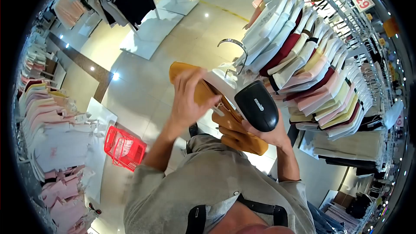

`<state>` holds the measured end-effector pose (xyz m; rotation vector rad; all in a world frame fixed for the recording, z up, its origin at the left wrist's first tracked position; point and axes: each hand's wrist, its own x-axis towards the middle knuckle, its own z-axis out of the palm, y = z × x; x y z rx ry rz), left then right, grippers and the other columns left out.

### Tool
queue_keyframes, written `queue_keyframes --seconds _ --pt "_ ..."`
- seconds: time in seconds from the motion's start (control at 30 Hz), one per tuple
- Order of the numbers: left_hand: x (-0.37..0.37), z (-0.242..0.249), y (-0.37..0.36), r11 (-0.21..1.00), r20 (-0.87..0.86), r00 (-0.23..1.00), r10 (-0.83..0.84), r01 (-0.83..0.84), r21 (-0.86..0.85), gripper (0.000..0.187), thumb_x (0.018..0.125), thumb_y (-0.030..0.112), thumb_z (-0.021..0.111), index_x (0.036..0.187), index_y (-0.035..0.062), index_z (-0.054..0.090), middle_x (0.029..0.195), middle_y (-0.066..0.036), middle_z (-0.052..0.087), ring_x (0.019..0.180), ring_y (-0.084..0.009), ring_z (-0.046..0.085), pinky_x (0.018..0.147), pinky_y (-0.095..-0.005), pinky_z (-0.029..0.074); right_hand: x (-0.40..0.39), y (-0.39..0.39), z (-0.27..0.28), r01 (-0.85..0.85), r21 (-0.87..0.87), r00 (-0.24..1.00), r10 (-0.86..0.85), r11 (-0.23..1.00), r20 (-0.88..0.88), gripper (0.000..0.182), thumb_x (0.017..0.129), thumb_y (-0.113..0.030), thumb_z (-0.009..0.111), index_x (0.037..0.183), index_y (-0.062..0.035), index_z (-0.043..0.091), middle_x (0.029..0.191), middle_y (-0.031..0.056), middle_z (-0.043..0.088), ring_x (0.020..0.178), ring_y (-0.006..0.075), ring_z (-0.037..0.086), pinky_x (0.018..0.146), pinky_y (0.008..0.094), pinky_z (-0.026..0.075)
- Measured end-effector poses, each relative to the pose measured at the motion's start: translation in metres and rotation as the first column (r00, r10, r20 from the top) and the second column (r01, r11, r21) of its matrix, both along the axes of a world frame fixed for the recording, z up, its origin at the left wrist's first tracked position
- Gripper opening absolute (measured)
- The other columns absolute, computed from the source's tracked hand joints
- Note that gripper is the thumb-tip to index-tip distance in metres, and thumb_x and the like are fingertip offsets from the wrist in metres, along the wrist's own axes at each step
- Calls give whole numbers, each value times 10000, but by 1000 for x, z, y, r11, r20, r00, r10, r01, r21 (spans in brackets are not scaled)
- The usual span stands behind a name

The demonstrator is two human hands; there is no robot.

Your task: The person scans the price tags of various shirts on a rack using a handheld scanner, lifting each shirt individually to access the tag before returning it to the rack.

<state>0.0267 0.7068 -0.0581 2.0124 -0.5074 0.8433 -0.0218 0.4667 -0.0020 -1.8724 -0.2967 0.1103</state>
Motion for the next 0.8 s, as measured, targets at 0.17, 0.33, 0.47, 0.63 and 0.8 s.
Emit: queue_keyframes --seconds 0.17,0.33,0.47,0.63,0.8 --pt "30 4 27 912 -141 957 -255 286 295 358 825 140 753 1151 59 631 1071 -108 619 1013 -311 578 834 -383 483 -9 -33 5 -12 -19 1000 12 1000 -11 364 686 -76 832 998 -7 659 840 27 683 737 103 586 730 273 503" --pt "13 16 14 844 -353 881 -315 430 320 347 817 123 743 1134 52 619 996 -116 626 898 -327 602 782 -380 489 -15 -70 -8 -49 40 995 45 998 92 441 678 -108 841 1056 -10 638 855 33 680 753 117 586 756 282 500" --pt "11 4 4 822 -296 908 -298 401 404 370 800 176 749 1132 95 607 904 -72 613 797 -294 605 718 -384 488 -21 -87 3 -126 -62 991 129 990 40 384 682 -117 840 996 -5 650 831 52 679 723 117 567 723 292 496" --pt "2 23 -13 801 -250 923 -292 379 464 357 779 165 752 1098 101 606 902 -73 613 807 -291 614 719 -386 494 -25 -105 -2 -132 -5 991 132 991 -29 552 648 -115 871 1128 -10 620 927 41 674 794 118 590 770 276 500" --pt "6 20 -8 766 -216 929 -301 370 525 386 740 78 765 1096 71 616 1015 -104 641 897 -325 618 775 -407 507 -29 -113 -6 -90 46 993 86 995 80 485 593 -179 824 993 28 645 839 114 682 713 154 576 752 301 508"
